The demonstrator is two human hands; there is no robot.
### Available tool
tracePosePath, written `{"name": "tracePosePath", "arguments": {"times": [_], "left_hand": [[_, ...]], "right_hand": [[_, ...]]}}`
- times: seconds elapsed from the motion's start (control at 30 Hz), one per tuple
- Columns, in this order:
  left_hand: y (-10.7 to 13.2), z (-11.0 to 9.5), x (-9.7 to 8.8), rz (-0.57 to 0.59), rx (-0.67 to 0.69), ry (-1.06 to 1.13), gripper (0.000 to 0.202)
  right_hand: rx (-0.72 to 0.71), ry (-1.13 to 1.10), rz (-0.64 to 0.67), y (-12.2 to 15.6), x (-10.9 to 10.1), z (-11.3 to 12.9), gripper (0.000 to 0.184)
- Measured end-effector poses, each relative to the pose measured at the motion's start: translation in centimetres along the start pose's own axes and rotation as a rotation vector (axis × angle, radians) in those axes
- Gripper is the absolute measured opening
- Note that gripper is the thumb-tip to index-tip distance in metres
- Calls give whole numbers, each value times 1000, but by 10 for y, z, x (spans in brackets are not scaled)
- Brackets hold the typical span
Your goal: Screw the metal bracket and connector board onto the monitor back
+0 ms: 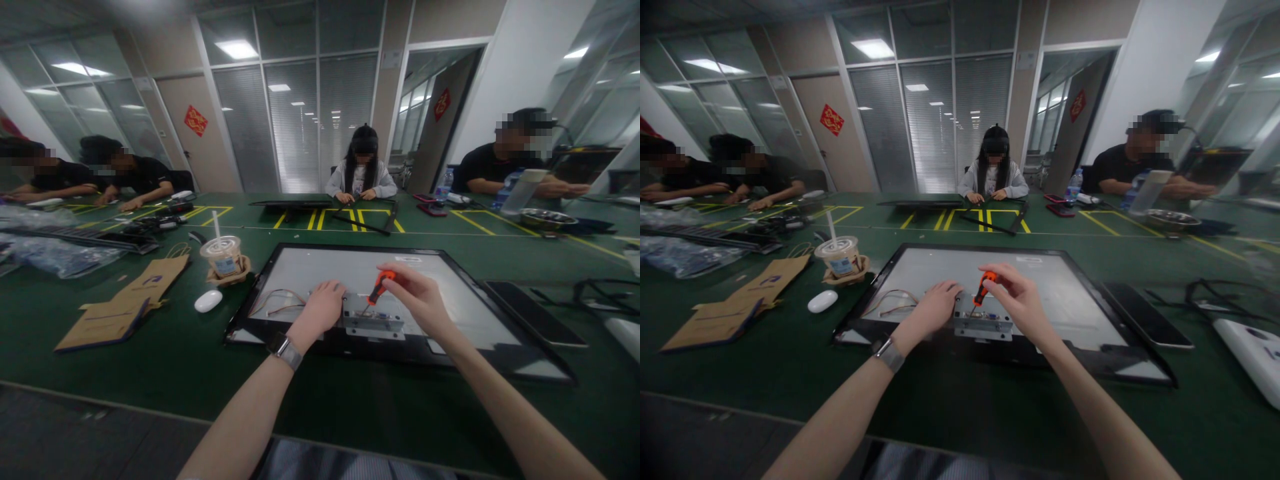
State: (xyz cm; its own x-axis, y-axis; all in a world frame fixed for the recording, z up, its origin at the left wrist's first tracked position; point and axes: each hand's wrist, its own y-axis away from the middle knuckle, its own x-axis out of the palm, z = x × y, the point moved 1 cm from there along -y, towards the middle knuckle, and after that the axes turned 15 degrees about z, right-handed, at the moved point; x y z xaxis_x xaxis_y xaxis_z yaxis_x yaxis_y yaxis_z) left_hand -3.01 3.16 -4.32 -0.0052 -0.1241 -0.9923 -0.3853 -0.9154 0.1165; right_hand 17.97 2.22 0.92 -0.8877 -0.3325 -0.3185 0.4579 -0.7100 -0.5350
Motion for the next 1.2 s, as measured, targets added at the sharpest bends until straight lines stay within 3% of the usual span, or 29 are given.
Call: {"name": "tracePosePath", "arguments": {"times": [0.13, 0.27, 0.53, 0.8, 0.93, 1.2], "left_hand": [[0, -1, -1, 6, -4, -7, 35], [1, -1, -1, 2, -3, 8, 36], [-1, 0, 2, -6, 6, -5, 37], [0, -2, -2, 22, -4, -11, 37], [0, -2, -3, 21, -2, -9, 37], [0, -1, -1, 22, -4, -13, 37]], "right_hand": [[6, 41, 0, 0, -1, -1, 25], [53, -73, 31, 1, 0, -5, 30], [10, -138, -45, -2, 1, -1, 18], [78, -384, 72, -2, 4, 3, 26], [55, -314, 39, -1, 5, 0, 23], [83, -323, 117, -1, 6, 2, 27]]}}
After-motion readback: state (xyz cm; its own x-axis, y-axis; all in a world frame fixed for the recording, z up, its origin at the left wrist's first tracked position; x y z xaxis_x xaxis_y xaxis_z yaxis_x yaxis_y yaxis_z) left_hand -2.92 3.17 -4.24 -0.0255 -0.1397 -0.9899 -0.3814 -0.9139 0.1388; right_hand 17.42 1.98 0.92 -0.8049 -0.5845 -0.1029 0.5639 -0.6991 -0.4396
